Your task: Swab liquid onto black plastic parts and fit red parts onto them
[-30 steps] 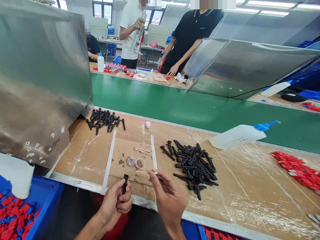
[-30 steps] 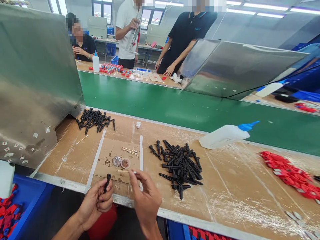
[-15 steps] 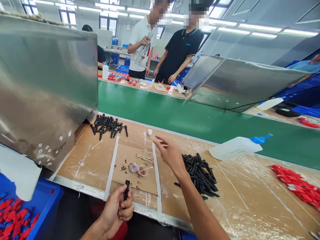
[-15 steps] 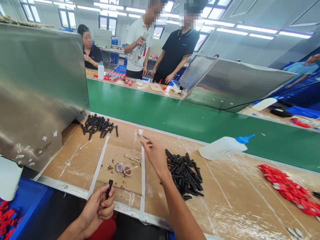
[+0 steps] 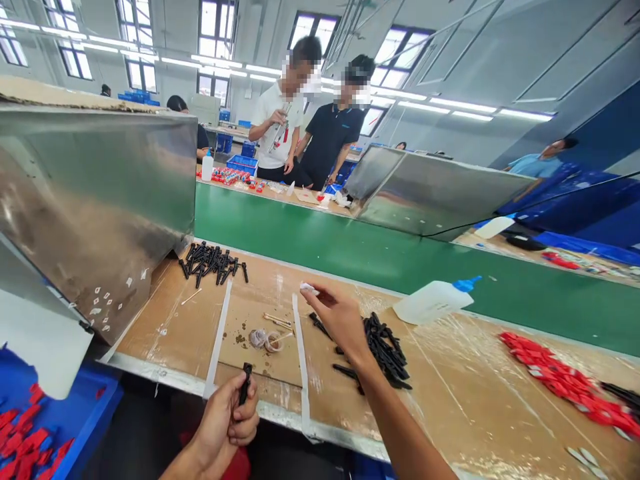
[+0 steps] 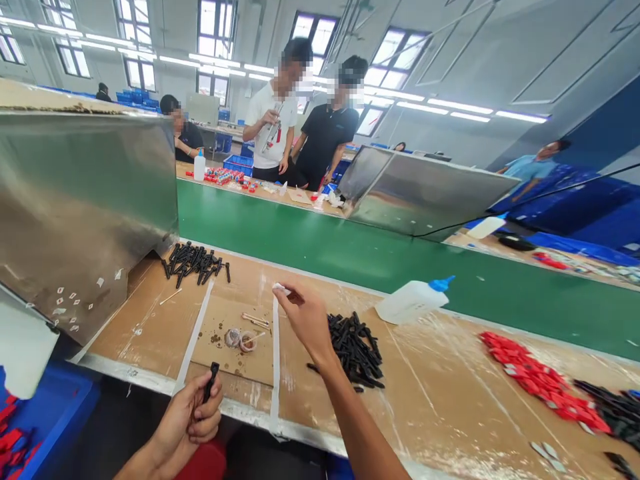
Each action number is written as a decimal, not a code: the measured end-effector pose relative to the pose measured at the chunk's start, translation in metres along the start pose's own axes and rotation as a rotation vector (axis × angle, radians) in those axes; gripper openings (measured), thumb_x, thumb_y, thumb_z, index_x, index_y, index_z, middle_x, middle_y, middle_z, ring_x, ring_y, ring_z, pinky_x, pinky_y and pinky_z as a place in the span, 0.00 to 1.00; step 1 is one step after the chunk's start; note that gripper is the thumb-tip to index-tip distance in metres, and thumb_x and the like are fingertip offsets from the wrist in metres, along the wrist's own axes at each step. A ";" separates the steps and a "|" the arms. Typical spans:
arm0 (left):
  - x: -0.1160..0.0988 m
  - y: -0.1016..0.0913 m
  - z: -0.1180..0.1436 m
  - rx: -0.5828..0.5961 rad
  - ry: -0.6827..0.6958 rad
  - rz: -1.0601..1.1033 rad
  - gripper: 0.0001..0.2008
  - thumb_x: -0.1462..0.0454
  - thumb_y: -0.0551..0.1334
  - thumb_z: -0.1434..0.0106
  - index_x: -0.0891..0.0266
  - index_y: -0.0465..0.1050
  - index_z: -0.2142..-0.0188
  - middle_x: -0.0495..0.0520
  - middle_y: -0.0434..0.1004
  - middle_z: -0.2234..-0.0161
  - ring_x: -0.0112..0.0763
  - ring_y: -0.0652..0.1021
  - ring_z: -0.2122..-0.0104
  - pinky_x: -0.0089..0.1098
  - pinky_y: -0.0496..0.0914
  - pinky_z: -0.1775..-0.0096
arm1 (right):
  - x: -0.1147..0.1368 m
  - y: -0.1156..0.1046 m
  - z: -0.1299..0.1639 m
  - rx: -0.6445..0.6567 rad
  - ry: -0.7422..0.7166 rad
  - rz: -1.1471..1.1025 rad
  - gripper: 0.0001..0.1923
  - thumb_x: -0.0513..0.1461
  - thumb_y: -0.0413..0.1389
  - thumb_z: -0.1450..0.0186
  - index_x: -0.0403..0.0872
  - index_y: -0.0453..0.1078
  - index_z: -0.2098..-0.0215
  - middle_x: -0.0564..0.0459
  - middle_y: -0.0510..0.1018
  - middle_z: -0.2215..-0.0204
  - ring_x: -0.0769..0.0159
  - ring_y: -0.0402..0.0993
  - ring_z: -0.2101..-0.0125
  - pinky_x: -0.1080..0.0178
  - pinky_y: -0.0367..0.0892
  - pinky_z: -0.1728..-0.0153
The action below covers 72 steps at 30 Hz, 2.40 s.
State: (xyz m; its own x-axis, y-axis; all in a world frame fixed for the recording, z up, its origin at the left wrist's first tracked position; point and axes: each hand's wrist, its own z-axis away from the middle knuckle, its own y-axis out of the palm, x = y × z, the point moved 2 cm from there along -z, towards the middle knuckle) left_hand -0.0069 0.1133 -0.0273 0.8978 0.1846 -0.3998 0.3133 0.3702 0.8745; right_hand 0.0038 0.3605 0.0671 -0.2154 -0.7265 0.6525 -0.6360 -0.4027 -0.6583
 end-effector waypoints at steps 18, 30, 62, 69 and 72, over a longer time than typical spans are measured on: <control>0.025 0.038 0.025 -0.104 -0.027 -0.259 0.18 0.50 0.58 0.37 0.63 0.61 0.70 0.38 0.45 0.81 0.16 0.43 0.84 0.23 0.39 0.81 | 0.065 -0.008 0.134 0.309 -0.542 -0.188 0.13 0.32 0.56 0.34 0.50 0.73 0.53 0.49 0.81 0.60 0.64 0.76 0.60 0.62 0.74 0.59; 0.025 0.045 0.034 -0.137 0.136 -0.314 0.21 0.48 0.60 0.38 0.61 0.59 0.73 0.37 0.44 0.83 0.17 0.42 0.84 0.22 0.39 0.83 | 0.069 0.011 0.158 0.067 -0.246 -0.399 0.13 0.30 0.58 0.38 0.50 0.74 0.57 0.51 0.82 0.62 0.64 0.79 0.60 0.63 0.75 0.59; 0.021 0.038 0.040 0.088 -0.249 0.052 0.23 0.47 0.65 0.43 0.60 0.56 0.76 0.34 0.43 0.88 0.13 0.40 0.91 0.19 0.41 0.88 | 0.074 -0.024 0.150 -0.073 -0.345 -0.139 0.11 0.32 0.58 0.37 0.53 0.74 0.59 0.50 0.75 0.64 0.60 0.72 0.61 0.58 0.71 0.61; 0.022 0.037 0.039 0.074 -0.108 -0.052 0.22 0.47 0.62 0.41 0.60 0.57 0.77 0.34 0.42 0.88 0.12 0.41 0.91 0.19 0.41 0.87 | 0.084 -0.010 0.158 -0.025 -0.515 -0.087 0.16 0.28 0.59 0.39 0.50 0.74 0.55 0.48 0.74 0.64 0.60 0.69 0.60 0.58 0.70 0.59; 0.019 0.039 0.042 0.236 -0.114 -0.025 0.20 0.51 0.59 0.38 0.60 0.57 0.77 0.35 0.42 0.88 0.12 0.41 0.91 0.20 0.41 0.87 | 0.073 -0.016 0.154 -0.095 -0.384 -0.204 0.13 0.31 0.57 0.36 0.54 0.75 0.57 0.50 0.72 0.65 0.62 0.70 0.62 0.59 0.69 0.62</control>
State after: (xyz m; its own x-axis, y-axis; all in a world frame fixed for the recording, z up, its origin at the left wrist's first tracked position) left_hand 0.0353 0.0928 0.0103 0.9139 0.0698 -0.3999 0.3869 0.1486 0.9101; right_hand 0.1124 0.2283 0.0677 0.2012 -0.7987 0.5672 -0.7063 -0.5195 -0.4810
